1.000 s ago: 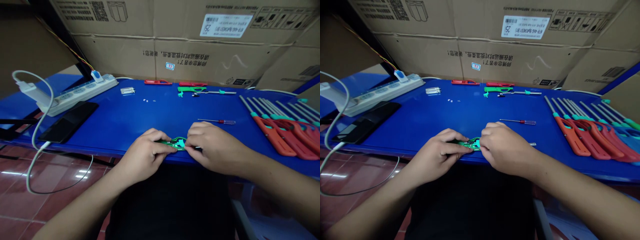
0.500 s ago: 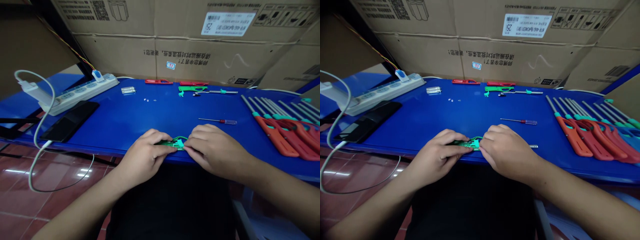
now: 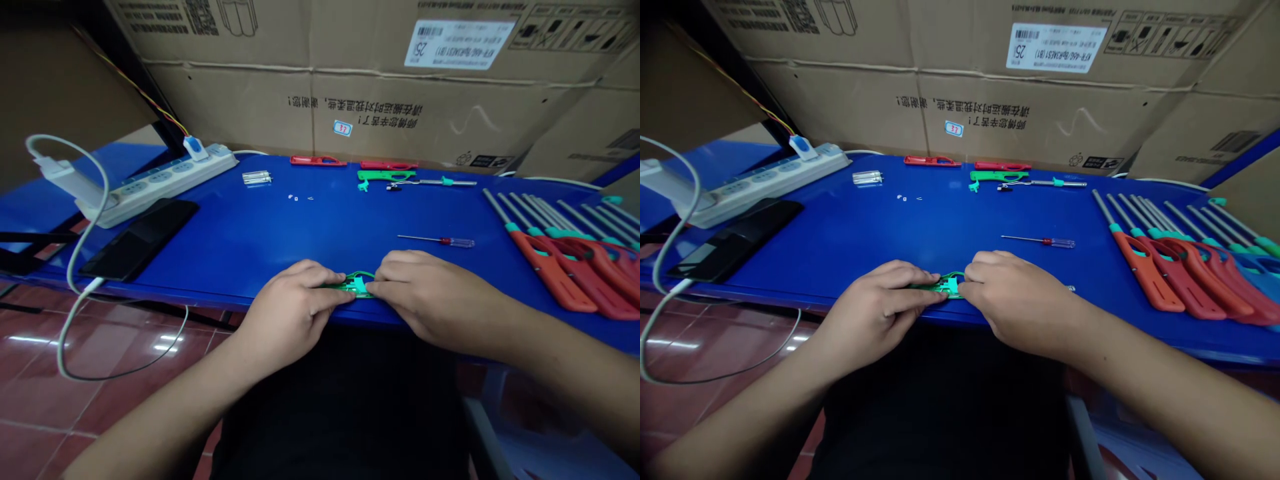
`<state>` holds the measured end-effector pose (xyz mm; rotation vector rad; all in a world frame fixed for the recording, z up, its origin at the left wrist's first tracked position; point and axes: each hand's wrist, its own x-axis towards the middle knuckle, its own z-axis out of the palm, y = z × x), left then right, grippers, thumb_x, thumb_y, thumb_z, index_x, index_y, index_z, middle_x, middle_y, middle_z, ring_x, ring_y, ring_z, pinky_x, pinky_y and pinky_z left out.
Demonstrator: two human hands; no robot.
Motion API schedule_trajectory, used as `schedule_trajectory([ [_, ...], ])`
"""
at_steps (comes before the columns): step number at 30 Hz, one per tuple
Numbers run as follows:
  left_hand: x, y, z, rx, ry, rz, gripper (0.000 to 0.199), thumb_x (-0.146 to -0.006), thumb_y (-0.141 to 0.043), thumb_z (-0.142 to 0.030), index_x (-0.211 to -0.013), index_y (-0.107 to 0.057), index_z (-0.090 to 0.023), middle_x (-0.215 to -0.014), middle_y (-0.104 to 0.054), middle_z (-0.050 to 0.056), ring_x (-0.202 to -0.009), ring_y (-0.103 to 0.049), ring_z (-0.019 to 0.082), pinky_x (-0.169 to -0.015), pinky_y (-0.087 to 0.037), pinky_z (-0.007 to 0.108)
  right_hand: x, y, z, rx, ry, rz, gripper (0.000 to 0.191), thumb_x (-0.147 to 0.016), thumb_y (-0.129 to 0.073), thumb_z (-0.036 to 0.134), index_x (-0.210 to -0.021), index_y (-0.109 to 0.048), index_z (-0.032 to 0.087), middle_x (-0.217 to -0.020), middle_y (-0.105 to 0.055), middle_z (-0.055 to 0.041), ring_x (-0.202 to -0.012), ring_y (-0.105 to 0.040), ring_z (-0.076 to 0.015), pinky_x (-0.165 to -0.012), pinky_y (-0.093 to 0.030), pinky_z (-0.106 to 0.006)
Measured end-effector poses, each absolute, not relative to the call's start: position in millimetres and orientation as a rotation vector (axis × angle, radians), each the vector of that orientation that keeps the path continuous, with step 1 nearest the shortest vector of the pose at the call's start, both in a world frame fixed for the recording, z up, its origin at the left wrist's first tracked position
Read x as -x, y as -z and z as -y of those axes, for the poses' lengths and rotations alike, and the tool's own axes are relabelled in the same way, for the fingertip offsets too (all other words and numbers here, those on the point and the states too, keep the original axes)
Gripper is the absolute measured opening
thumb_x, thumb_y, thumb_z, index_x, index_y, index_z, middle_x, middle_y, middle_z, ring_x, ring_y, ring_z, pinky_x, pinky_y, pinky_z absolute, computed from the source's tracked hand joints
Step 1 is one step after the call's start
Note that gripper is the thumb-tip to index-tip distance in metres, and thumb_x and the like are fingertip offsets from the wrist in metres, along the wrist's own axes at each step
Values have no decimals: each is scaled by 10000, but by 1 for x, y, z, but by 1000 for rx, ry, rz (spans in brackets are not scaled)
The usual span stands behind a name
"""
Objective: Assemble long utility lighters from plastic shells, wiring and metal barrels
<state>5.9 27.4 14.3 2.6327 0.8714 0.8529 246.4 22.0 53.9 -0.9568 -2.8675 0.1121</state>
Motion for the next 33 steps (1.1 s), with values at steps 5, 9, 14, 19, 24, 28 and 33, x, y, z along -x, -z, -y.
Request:
schedule_trajectory([
  [5, -5, -15, -29, -2615, -854, -855, 267, -938, -588, -128, -1083, -771, -260, -1116, -747, 39, -974, -672, 204, -841, -563, 393, -245, -57, -30, 927, -288, 2780, 281, -954, -484, 110, -824, -731, 142, -795, -664, -89, -784, -549, -196, -717, -439, -331],
  [9, -5, -14, -29, -2611, -876, -843, 252, -942, -581, -128, -1058, -766, -253, -1119, -750, 36, -981, -680, 206, -850, -559, 396, -242, -56, -27, 976, -302, 2745, 270, -935, -499, 88, -794, -724, 139, -775, -656, -83, -770, -542, -188, -706, -427, -328],
  [14, -6, -16, -26, -2520, -846, -974, 339, -947, -612, -184, -1284, -619, -217, -1142, -739, 47, -1027, -671, 205, -888, -561, 387, -241, -50, -18, 1067, -281, 2678, 264, -941, -486, 98, -828, -722, 134, -827, -672, -102, -821, -558, -210, -772, -453, -368],
  [19, -5, -17, -28, -2575, -785, -873, 287, -968, -583, -179, -1234, -679, -231, -1127, -725, 45, -1006, -648, 194, -898, -545, 382, -243, -41, -16, 1072, -360, 2533, 269, -971, -489, 133, -1066, -739, 165, -941, -710, -93, -878, -586, -207, -808, -486, -368],
  [24, -5, -14, -29, -2598, -825, -857, 280, -973, -578, -180, -1208, -714, -249, -1123, -722, 56, -1010, -645, 202, -870, -553, 390, -242, -32, -13, 1031, -314, 2490, 330, -955, -465, 77, -1072, -760, 165, -854, -673, -80, -801, -552, -194, -715, -474, -346],
  [28, -5, -14, -28, -2601, -831, -840, 294, -973, -570, -168, -1215, -715, -252, -1122, -723, 69, -1012, -647, 209, -865, -557, 400, -247, -33, -16, 977, -378, 2474, 331, -964, -480, 100, -1127, -748, 206, -904, -703, -71, -850, -584, -187, -780, -508, -353],
  [33, -5, -15, -30, -2585, -838, -844, 300, -968, -582, -166, -1221, -712, -259, -1126, -713, 67, -1008, -632, 205, -864, -546, 396, -258, -49, -23, 1095, -373, 2380, 222, -956, -571, 212, -1086, -752, 219, -978, -738, -71, -940, -631, -203, -854, -509, -378],
])
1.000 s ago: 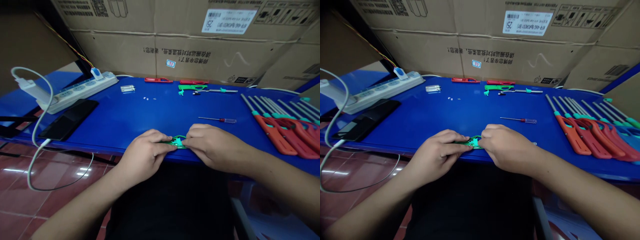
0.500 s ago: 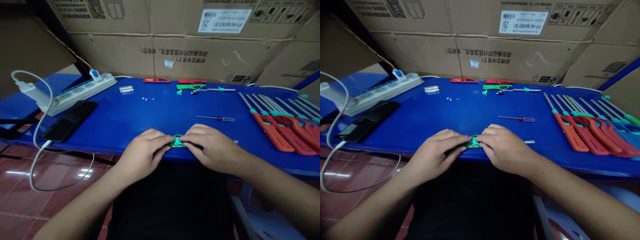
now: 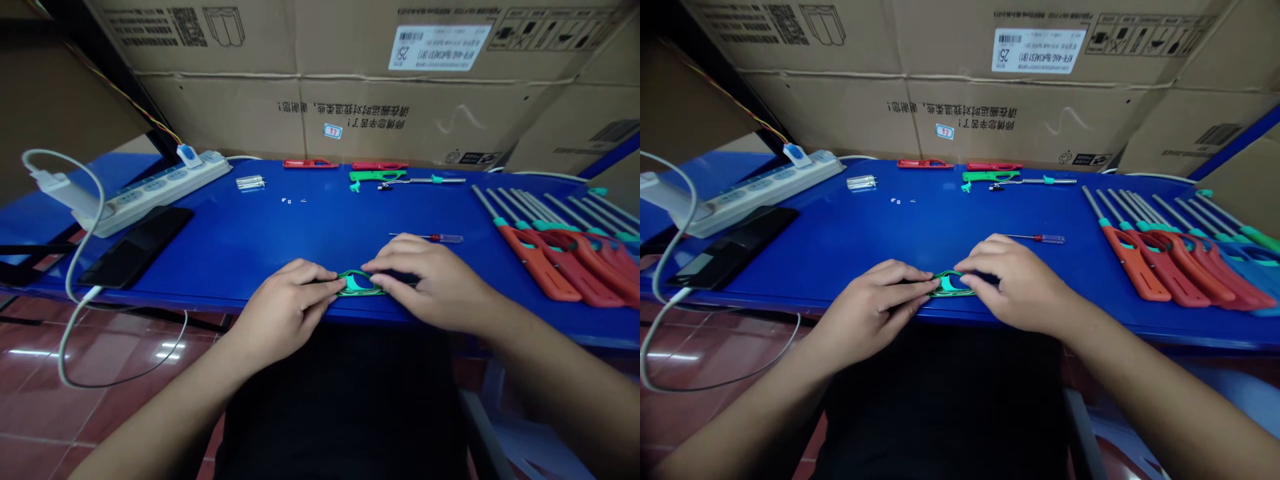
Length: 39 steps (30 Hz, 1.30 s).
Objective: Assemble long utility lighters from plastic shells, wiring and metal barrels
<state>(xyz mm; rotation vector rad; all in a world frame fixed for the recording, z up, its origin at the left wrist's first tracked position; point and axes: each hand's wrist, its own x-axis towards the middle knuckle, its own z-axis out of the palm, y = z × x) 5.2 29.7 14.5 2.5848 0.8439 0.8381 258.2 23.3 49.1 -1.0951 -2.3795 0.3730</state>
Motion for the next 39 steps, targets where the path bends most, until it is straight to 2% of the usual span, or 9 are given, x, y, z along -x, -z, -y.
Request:
schedule_trajectory([
  [6, -6, -15, -30, -2599, -820, -842, 284, -974, -565, -163, -1206, -715, -228, -1112, -704, 68, -985, -618, 199, -851, -540, 383, -253, -44, -10, 1106, -146, 2566, 244, -970, -579, 320, -1121, -720, 191, -1040, -693, -83, -969, -593, -228, -876, -435, -414],
  [11, -6, -17, -31, -2623, -782, -830, 269, -983, -543, -166, -1181, -718, -216, -1090, -707, 65, -967, -623, 200, -841, -537, 379, -241, -34, 0, 1046, 230, 2723, 272, -1003, -454, 172, -1061, -716, 128, -925, -687, -90, -879, -557, -230, -790, -386, -402],
  [14, -4, -18, -31, -2583, -786, -835, 282, -973, -577, -186, -1234, -676, -227, -1110, -718, 45, -988, -639, 188, -883, -537, 369, -240, -36, -3, 1018, 195, 2718, 271, -1004, -461, 182, -1065, -721, 134, -935, -696, -85, -886, -566, -226, -792, -386, -391],
  [21, -4, -17, -28, -2477, -772, -1010, 540, -932, -648, -216, -1438, -464, -244, -1183, -706, 33, -1090, -645, 186, -966, -535, 359, -245, -42, -8, 1123, 48, 2571, 231, -970, -562, 294, -1076, -716, 159, -1002, -700, -80, -941, -603, -237, -870, -392, -419],
  [28, 3, -23, -27, -2499, -819, -962, 446, -923, -654, -275, -1357, -557, -251, -1314, -636, 56, -1214, -586, 210, -1042, -493, 366, -260, -39, -2, 1207, -13, 2369, 237, -927, -631, 331, -1118, -676, 199, -1066, -689, -77, -1009, -619, -235, -939, -404, -424],
  [31, 22, -32, -34, -2472, -936, -1030, 327, -915, -640, -293, -1238, -658, -243, -1221, -688, 47, -1128, -636, 205, -984, -515, 343, -271, -39, -4, 1247, -11, 2343, 242, -919, -636, 335, -1128, -666, 218, -1101, -687, -73, -1033, -622, -240, -945, -402, -435],
  [34, 45, -53, -63, -2357, -1088, -1377, 220, -918, -600, -331, -1013, -752, -203, -984, -762, 40, -901, -699, 193, -820, -546, 303, -280, -47, -15, 1263, 22, 2317, 239, -923, -621, 335, -1129, -666, 223, -1106, -696, -76, -1023, -632, -248, -925, -406, -443],
  [36, 56, -74, -96, -2319, -941, -1633, 262, -890, -616, -387, -1006, -766, -207, -938, -773, 38, -814, -699, 200, -742, -538, 300, -278, -55, -23, 1268, 53, 2316, 227, -929, -605, 337, -1108, -676, 216, -1085, -704, -77, -1004, -635, -252, -907, -408, -443],
  [39, 58, -97, -155, -2320, -700, -1938, 257, -878, -615, -352, -1030, -776, -221, -949, -773, 49, -878, -704, 232, -798, -521, 322, -257, -66, -29, 1172, 36, 2512, 175, -935, -584, 327, -992, -711, 222, -993, -709, -59, -949, -628, -240, -874, -406, -428],
])
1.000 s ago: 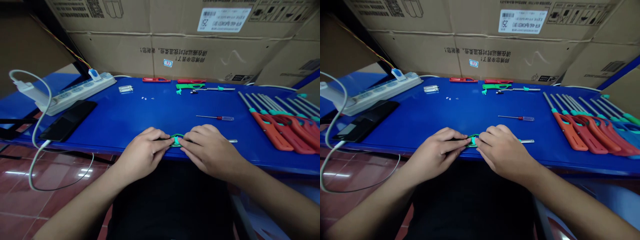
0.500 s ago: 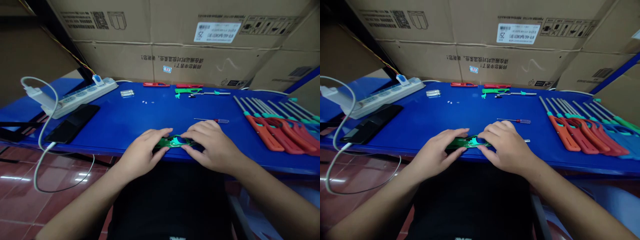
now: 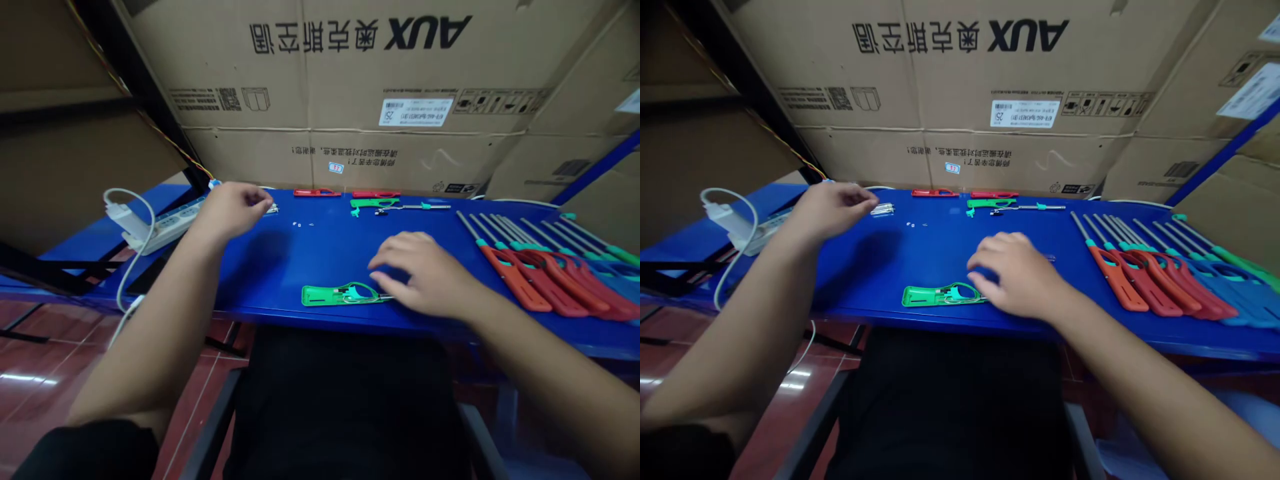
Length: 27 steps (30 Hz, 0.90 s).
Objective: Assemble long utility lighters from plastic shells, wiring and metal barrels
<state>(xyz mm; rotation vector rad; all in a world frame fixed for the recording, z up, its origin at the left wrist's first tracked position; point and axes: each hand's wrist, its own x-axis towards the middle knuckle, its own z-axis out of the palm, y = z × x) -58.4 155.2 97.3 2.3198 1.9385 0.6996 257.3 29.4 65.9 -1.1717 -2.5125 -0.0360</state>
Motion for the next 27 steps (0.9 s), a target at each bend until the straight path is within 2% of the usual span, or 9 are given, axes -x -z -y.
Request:
schedule_trajectory([
  [4, 57, -89, -217, -2224, -486, -2112, 220, -773, -725, -260, -972, -792, -191, -987, -768, 112, -945, -702, 309, -812, -527, 364, -217, -73, -38, 980, 104, 2800, 229, -953, -533, 306, -964, -733, 195, -914, -703, -61, -875, -601, -231, -790, -415, -410],
  [6, 61, -73, -233, -2213, -433, -2126, 315, -768, -754, -286, -1070, -769, -195, -1068, -753, 126, -1004, -690, 321, -843, -528, 370, -203, -76, -55, 1065, 99, 2804, 250, -959, -520, 318, -975, -747, 214, -928, -717, -51, -873, -612, -227, -774, -428, -405],
  [9, 70, -55, -242, -2215, -357, -2117, 333, -827, -731, -334, -1132, -733, -198, -1129, -722, 124, -1062, -669, 317, -894, -528, 387, -190, -77, -103, 1223, 103, 2762, 257, -954, -519, 262, -1072, -743, 217, -1078, -730, -63, -974, -636, -233, -800, -468, -387],
  [12, 76, -51, -245, -2227, -232, -2073, 324, -929, -656, -361, -1200, -658, -184, -1206, -661, 104, -1086, -649, 262, -927, -549, 415, -175, -70, -151, 1327, 127, 2757, 266, -974, -499, 223, -1095, -734, 195, -1119, -723, -88, -998, -650, -233, -832, -510, -388],
  [14, 76, -52, -246, -2229, -157, -2053, 339, -965, -618, -368, -1243, -611, -175, -1253, -624, 99, -1090, -637, 234, -927, -562, 430, -162, -64, -173, 1363, 171, 2773, 244, -983, -534, 271, -1139, -704, 190, -1154, -699, -98, -1028, -648, -239, -860, -537, -410],
  [18, 75, -54, -243, -2240, -104, -2019, 345, -973, -606, -369, -1255, -599, -171, -1274, -609, 98, -1103, -630, 239, -924, -565, 435, -138, -57, -187, 1361, 297, 2828, 385, -959, -622, 381, -1283, -587, 175, -1284, -612, -101, -1080, -637, -233, -901, -559, -457],
  [21, 74, -54, -241, -2238, -132, -1993, 340, -922, -667, -382, -1182, -657, -163, -1177, -670, 81, -1057, -656, 245, -922, -553, 419, -128, -56, -186, 1389, 383, 2855, 386, -958, -623, 374, -1285, -589, 170, -1285, -613, -105, -1083, -637, -238, -901, -558, -456],
  [24, 74, -53, -241, -2221, -187, -1991, 268, -799, -753, -355, -1020, -755, -203, -988, -751, 55, -963, -695, 258, -878, -529, 344, -127, -55, -179, 1396, 419, 2903, 387, -958, -624, 385, -1282, -588, 175, -1283, -613, -100, -1079, -637, -231, -903, -559, -453],
  [27, 74, -54, -241, -2222, -261, -1969, 192, -727, -771, -313, -892, -779, -217, -878, -767, 49, -910, -703, 266, -834, -517, 322, -138, -55, -163, 1327, 410, 2974, 230, -972, -573, 271, -1113, -685, 128, -1134, -684, -131, -998, -659, -245, -844, -548, -423],
])
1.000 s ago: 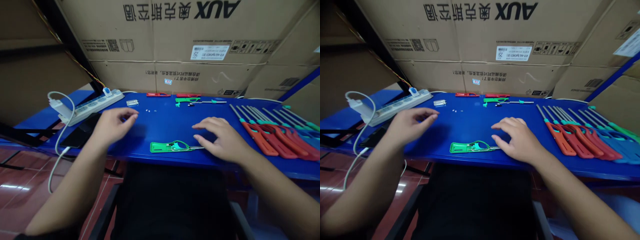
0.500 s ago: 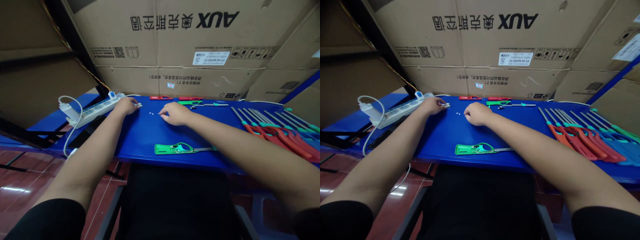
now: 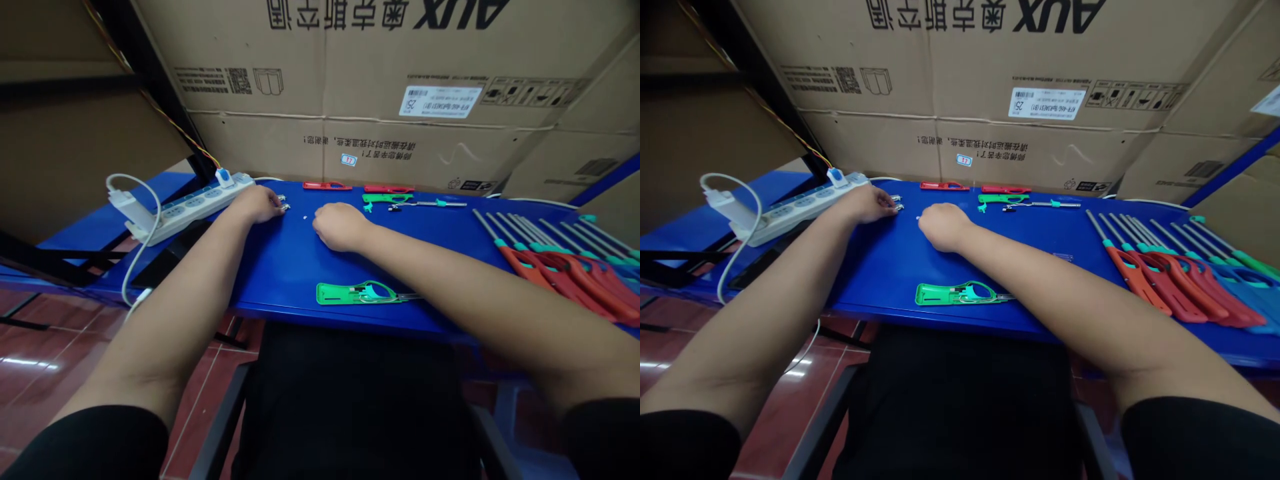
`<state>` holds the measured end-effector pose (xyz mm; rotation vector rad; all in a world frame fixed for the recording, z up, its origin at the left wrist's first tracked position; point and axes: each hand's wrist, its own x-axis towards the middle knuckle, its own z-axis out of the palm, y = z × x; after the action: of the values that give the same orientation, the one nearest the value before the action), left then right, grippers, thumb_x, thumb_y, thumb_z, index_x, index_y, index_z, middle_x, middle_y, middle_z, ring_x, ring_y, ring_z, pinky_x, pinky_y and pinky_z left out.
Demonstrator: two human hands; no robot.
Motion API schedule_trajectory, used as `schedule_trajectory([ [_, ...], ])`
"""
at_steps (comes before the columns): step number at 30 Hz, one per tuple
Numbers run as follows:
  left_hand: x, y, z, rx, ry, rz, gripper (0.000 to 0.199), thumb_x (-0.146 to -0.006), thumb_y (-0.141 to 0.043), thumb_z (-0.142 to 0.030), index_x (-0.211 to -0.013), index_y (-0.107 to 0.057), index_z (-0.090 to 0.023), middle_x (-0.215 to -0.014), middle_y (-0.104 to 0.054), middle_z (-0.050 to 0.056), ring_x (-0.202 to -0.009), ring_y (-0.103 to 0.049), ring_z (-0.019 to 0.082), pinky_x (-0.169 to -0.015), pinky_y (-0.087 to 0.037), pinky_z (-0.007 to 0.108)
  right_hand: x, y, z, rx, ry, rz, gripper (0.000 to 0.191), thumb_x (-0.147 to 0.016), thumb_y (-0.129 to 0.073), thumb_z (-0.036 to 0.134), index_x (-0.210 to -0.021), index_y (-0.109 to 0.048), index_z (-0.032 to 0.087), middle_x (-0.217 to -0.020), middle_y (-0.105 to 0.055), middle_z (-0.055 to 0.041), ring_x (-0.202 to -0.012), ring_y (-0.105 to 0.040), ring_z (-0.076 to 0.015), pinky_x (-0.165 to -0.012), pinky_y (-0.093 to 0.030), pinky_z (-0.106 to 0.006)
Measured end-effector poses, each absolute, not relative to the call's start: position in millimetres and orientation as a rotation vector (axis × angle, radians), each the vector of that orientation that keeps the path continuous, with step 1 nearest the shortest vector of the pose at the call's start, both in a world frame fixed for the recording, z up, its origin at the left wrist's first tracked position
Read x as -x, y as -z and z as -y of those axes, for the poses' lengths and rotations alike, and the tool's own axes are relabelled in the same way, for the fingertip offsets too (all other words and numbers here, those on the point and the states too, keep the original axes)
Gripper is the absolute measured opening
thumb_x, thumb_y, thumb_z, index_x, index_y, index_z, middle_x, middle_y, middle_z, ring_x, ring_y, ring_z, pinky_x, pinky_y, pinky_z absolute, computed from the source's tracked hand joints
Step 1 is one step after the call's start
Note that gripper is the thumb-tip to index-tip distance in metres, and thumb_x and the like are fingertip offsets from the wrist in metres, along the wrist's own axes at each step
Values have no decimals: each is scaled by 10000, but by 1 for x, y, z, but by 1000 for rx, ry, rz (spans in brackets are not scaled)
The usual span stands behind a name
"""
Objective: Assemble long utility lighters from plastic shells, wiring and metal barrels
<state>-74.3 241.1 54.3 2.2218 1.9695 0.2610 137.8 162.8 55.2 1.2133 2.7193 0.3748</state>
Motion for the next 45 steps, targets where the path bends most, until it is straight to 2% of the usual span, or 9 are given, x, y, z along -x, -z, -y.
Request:
schedule_trajectory([
  [2, 71, -55, -237, -2235, -337, -1934, 141, -703, -780, -279, -821, -764, -204, -835, -762, 56, -880, -701, 265, -819, -517, 329, -151, -59, -149, -1117, -352, -2754, 212, -933, -532, 158, -936, -740, 116, -993, -722, -158, -910, -669, -265, -760, -509, -401],
  [4, 60, -56, -227, -2269, -442, -1845, 130, -722, -770, -248, -831, -741, -183, -848, -760, 69, -852, -699, 252, -802, -523, 334, -170, -65, -136, -1031, -332, -2795, 203, -893, -549, 153, -871, -750, 139, -920, -732, -144, -856, -661, -267, -710, -470, -390],
  [7, 29, -54, -201, -2354, -577, -1536, 192, -837, -693, -227, -1021, -699, -171, -933, -764, 63, -806, -702, 175, -770, -541, 293, -205, -77, -123, -1015, -329, -2851, 220, -894, -520, 172, -861, -737, 155, -875, -723, -125, -824, -642, -255, -692, -443, -375],
  [9, 5, -53, -180, -2426, -615, -1298, 261, -837, -722, -224, -1089, -675, -179, -974, -760, 46, -832, -700, 149, -788, -547, 274, -227, -82, -119, -1105, -277, -3026, 199, -887, -525, 189, -884, -723, 171, -883, -719, -102, -799, -630, -227, -700, -444, -355],
  [12, -20, -51, -154, -2648, -775, -839, 255, -870, -691, -198, -1124, -685, -176, -1005, -741, 60, -916, -683, 175, -871, -538, 332, -249, -81, -113, -1430, -129, -3380, 164, -907, -540, 235, -902, -694, 180, -854, -708, -76, -769, -620, -206, -709, -461, -342],
  [15, -27, -49, -142, -2846, -919, -526, 208, -938, -594, -194, -1108, -711, -172, -1001, -719, 81, -913, -662, 190, -855, -534, 351, -255, -72, -105, -1574, 38, -3536, 127, -915, -566, 252, -872, -670, 192, -836, -700, -57, -752, -620, -196, -719, -473, -343],
  [28, -26, -47, -133, -2967, -1070, -492, 265, -996, -525, -284, -1173, -669, -149, -984, -713, 88, -878, -668, 182, -781, -539, 295, -254, -66, -95, -1473, -53, -3632, 91, -923, -544, 220, -875, -620, 204, -877, -665, -55, -806, -610, -207, -757, -465, -353],
  [38, -24, -47, -131, -2955, -1105, -455, 251, -1005, -523, -279, -1171, -676, -170, -987, -702, 78, -888, -666, 172, -801, -550, 294, -252, -67, -93, -1450, 33, -3649, 82, -904, -553, 199, -852, -615, 209, -869, -675, -49, -793, -611, -211, -729, -457, -357],
  [45, -24, -49, -132, -2993, -1201, -387, 249, -988, -548, -248, -1167, -674, -131, -977, -706, 93, -893, -668, 180, -806, -550, 294, -251, -68, -91, -1448, 6, -3689, 83, -914, -548, 211, -847, -596, 217, -854, -667, -45, -781, -603, -202, -737, -455, -353],
])
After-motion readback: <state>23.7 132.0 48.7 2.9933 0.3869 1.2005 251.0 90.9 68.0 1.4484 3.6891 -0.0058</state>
